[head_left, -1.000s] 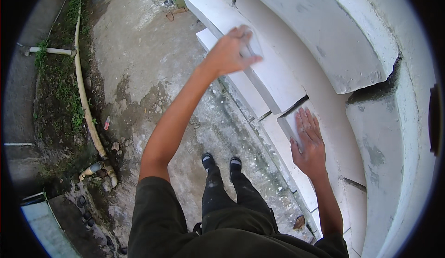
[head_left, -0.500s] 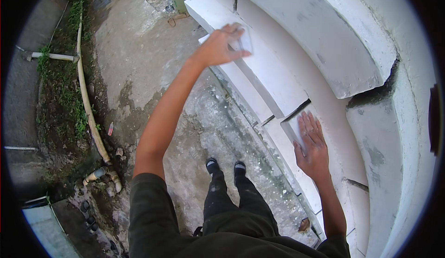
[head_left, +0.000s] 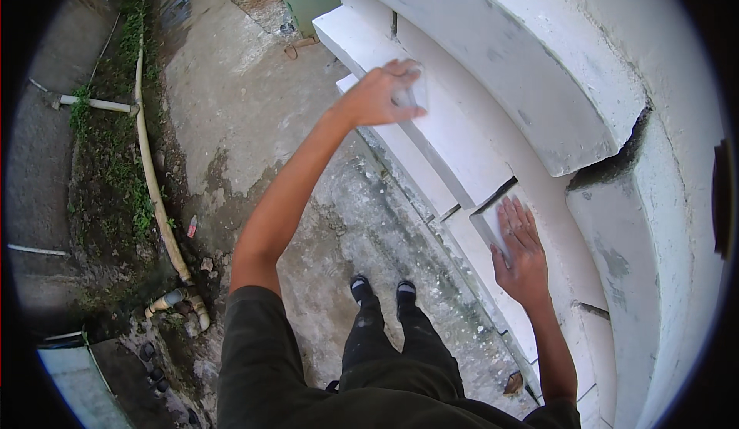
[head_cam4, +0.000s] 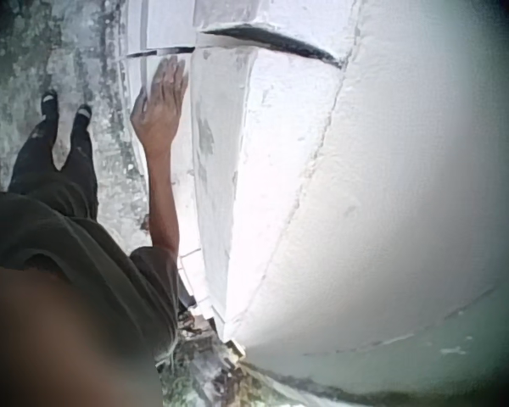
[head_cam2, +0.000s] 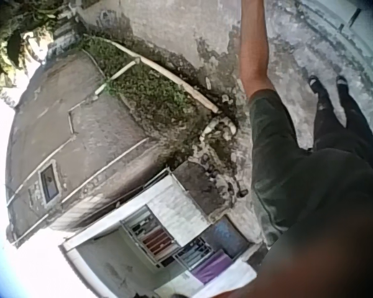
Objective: Apply filler or plaster to cracks in a white wall using a small tool and wiping with a cloth.
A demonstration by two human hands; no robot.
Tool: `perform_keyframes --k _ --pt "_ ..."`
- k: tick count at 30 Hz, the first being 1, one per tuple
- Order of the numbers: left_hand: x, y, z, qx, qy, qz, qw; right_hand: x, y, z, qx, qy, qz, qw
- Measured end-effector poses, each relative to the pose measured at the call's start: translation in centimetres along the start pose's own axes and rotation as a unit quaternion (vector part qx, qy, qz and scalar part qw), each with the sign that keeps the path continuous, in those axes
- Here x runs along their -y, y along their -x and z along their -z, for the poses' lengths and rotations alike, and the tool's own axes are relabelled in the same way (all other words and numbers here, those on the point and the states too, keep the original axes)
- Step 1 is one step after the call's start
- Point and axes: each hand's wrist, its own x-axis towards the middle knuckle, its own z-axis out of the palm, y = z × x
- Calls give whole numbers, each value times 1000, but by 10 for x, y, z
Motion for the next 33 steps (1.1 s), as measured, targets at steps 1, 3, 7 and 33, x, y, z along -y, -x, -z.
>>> perform_keyframes --k 1,3,7,33 --pt "-29 1 -20 37 38 -80 995 -5 0 1 -2 12 -6 1000" --pt "-13 1 -18 25 47 -61 997 -6 -3 -1 -6 14 -9 1000" --pt "42 6 21 -38 36 57 997 0 -4 -2 -5 5 5 1000" --pt "28 18 -5 -183 18 141 973 1 -9 -4 3 -16 17 1000"
